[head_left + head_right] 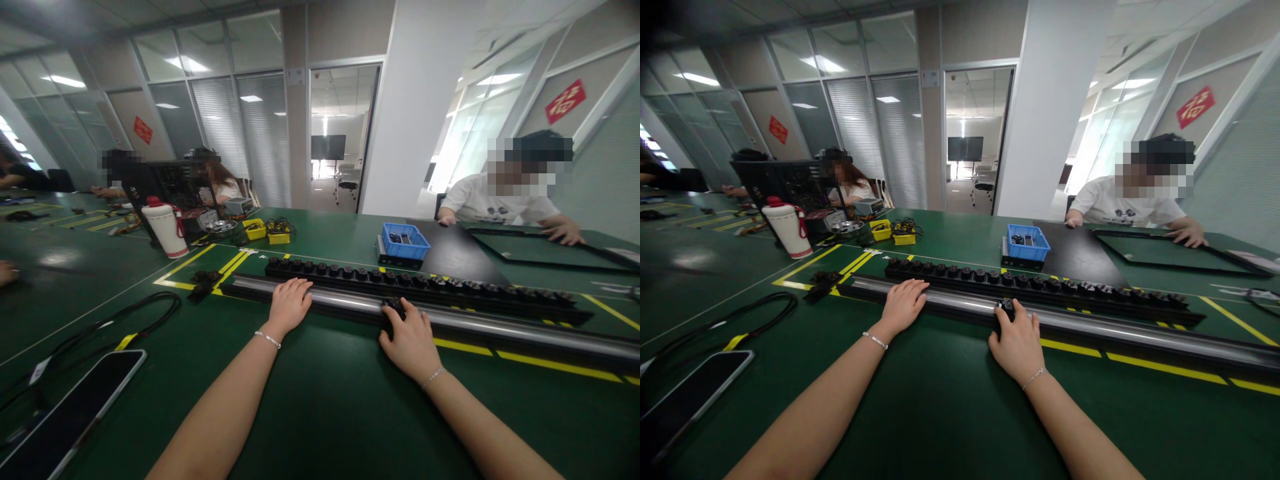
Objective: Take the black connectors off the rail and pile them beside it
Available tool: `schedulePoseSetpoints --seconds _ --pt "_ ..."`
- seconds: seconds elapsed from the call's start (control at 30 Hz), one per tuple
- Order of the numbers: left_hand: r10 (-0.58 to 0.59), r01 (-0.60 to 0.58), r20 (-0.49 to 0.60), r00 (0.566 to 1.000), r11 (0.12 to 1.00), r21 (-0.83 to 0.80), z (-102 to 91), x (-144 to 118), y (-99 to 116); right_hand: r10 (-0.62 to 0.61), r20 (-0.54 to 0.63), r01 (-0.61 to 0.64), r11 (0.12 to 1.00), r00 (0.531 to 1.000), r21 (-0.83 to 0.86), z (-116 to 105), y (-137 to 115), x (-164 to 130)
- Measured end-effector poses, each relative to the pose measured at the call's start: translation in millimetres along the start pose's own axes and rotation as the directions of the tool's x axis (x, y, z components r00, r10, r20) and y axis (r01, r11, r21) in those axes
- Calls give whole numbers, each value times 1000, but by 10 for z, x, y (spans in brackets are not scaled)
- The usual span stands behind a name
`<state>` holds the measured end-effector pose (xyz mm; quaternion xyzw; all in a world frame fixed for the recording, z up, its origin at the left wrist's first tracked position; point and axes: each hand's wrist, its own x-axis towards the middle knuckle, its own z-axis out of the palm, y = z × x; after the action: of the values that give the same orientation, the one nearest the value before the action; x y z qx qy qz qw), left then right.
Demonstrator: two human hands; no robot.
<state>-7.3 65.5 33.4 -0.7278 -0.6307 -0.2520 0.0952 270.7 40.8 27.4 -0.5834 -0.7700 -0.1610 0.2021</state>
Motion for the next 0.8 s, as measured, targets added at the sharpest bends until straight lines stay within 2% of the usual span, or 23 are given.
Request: schedulePoseSetpoints --seconds 0.23,0.8 --pt "22 -22 -14 1000 1000 14 6 -6 -1 -13 26 12 1000 1000 24 -10 -54 11" --pt "9 -9 1 1000 1000 -1 -23 -5 -8 -55 -26 56 997 998 51 9 -180 40"
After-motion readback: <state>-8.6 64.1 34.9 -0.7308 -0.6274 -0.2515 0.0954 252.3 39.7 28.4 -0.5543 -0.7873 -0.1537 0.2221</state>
